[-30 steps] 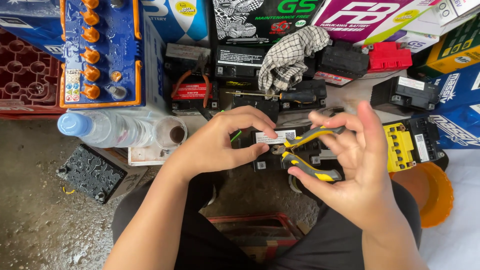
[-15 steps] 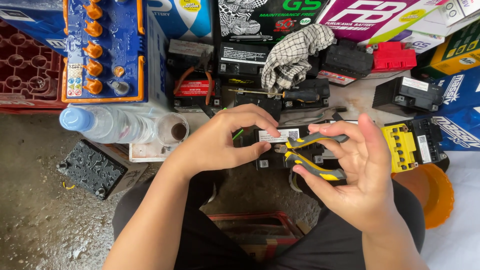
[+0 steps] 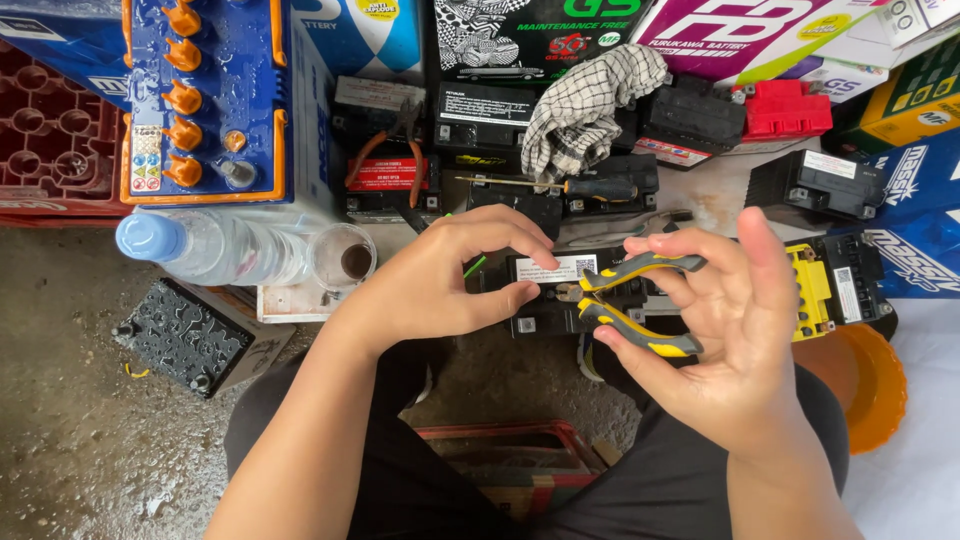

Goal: Clean and repair batteries using a cloth, screwdriver, and pliers.

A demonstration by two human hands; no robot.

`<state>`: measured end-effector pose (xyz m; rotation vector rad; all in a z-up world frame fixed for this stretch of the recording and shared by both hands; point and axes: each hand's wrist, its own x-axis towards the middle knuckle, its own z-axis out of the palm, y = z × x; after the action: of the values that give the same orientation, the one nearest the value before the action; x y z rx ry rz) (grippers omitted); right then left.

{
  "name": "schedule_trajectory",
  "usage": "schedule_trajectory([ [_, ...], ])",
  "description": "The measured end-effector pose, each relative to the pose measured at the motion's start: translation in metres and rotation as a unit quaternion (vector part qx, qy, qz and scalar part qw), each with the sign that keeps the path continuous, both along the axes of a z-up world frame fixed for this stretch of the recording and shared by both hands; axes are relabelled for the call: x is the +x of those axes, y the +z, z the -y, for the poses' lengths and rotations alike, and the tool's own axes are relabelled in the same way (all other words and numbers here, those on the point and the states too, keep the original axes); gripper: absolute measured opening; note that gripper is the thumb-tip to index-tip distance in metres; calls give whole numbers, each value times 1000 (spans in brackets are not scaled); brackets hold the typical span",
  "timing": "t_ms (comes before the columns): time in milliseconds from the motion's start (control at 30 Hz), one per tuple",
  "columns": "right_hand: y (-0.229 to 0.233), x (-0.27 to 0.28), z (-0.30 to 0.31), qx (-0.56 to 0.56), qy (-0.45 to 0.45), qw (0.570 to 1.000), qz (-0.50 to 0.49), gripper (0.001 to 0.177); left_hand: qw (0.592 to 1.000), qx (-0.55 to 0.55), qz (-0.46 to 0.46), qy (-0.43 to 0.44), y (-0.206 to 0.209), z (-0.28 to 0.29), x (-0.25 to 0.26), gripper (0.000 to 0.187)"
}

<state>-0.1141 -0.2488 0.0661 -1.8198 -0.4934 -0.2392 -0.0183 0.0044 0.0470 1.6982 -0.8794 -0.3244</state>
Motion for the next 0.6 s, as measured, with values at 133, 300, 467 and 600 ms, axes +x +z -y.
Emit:
schedule_trajectory([
  [133, -1, -2, -1, -11, 0, 1000, -5, 114, 1000, 5, -10, 0, 1, 1, -1, 20],
  [300, 1, -2, -1, -7, 32, 999, -15, 111, 1000, 6, -8, 3, 0, 1, 0, 21],
  [467, 3, 1, -2, 5, 33, 999, -23, 107, 1000, 1, -5, 1, -1, 1, 0, 22],
  [600, -2, 3, 0, 21, 2, 999, -41, 105, 1000, -1, -1, 3, -2, 1, -1, 22],
])
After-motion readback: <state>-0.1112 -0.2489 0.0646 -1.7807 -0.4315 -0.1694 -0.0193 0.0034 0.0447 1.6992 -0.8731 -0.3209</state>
